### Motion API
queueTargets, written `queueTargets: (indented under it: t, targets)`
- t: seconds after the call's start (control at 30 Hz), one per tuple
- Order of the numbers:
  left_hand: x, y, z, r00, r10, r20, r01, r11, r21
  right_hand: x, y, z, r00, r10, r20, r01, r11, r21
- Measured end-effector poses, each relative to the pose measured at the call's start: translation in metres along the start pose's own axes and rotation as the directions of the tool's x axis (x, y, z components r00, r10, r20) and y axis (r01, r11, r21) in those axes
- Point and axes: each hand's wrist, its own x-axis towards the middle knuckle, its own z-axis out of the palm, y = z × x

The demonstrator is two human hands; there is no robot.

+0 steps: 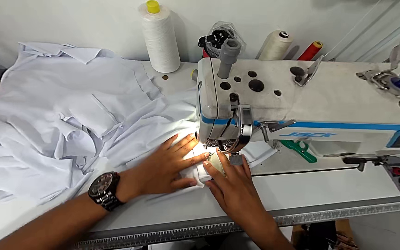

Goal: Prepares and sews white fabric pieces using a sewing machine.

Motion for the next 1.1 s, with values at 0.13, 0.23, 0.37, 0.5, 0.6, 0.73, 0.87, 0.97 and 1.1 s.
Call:
queueTargets:
  t: [0.13,0.23,0.37,0.5,0.6,0.73,0.87,0.97,1.1]
  targets:
    - [0.007,-0.017,-0.006,0.997,0.077,0.017,-0.077,0.997,-0.005,0.002,-0.003,0.000,1.000,0.027,0.003,-0.027,1.000,-0.011]
    - [0.008,-0.019,-0.009,0.996,0.088,0.013,-0.088,0.996,-0.007,0.002,-0.002,0.001,1.000,0.031,0.004,-0.031,0.999,-0.013]
    - [0.008,-0.018,-0.010,0.996,0.081,0.030,-0.081,0.997,-0.007,0.002,-0.002,0.002,0.999,0.040,0.016,-0.040,0.999,-0.008]
    - [0.009,-0.019,-0.010,0.997,0.077,0.027,-0.077,0.997,0.015,0.002,-0.002,0.001,0.999,0.033,0.002,-0.033,0.999,-0.018]
    - [0.010,-0.020,-0.009,0.997,0.071,0.034,-0.072,0.997,0.014,0.002,-0.005,-0.001,0.999,0.044,-0.008,-0.044,0.997,-0.056]
    - [0.010,-0.021,-0.008,0.998,0.054,0.039,-0.055,0.998,0.012,0.004,-0.019,-0.006,0.996,0.091,-0.006,-0.091,0.988,-0.123]
    - [0.009,-0.022,-0.006,0.996,0.073,0.044,-0.073,0.997,0.018,0.004,-0.039,-0.006,0.984,0.179,-0.005,-0.179,0.979,-0.102]
    - [0.010,-0.023,-0.006,0.996,0.075,0.056,-0.077,0.996,0.035,0.001,-0.046,0.006,0.976,0.194,-0.097,-0.203,0.976,-0.082]
    - [0.010,-0.019,-0.007,0.996,0.043,0.077,-0.046,0.998,0.043,-0.001,-0.042,0.001,0.986,0.161,-0.047,-0.165,0.983,-0.084]
